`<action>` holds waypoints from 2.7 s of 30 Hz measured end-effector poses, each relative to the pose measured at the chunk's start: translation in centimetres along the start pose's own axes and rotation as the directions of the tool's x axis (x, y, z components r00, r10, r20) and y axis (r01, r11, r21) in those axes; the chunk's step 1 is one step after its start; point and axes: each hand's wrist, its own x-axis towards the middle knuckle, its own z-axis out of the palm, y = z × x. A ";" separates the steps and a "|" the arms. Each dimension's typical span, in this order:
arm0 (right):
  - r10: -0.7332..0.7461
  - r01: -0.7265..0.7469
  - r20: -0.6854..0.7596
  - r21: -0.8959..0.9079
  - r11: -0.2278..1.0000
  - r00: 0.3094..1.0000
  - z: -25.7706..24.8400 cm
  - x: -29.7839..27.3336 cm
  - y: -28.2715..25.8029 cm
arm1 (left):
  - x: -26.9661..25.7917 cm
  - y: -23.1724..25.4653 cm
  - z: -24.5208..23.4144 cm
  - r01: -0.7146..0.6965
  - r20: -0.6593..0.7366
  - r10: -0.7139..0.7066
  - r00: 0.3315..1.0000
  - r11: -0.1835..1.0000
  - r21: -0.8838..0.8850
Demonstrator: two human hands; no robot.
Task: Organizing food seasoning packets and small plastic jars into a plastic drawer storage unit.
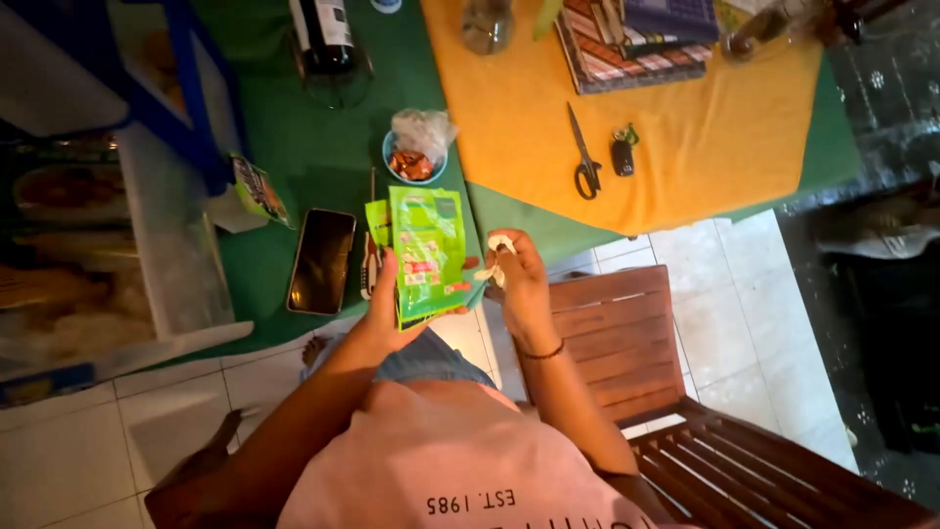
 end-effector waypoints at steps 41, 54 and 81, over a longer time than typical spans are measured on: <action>-0.325 0.519 0.407 -0.608 0.601 0.854 3.7 0.6 2.2 | -3.4 0.8 -8.5 0.012 -0.385 0.014 0.923 0.998 0.065; -0.170 0.241 0.172 -0.664 0.707 0.970 -0.3 3.4 7.4 | -2.3 1.5 -8.6 0.040 -0.345 0.009 0.939 0.990 0.136; -0.092 0.032 -0.047 -0.707 0.706 0.995 -2.8 3.9 9.2 | 1.5 -0.1 -8.0 0.266 -0.515 0.161 0.842 0.706 0.656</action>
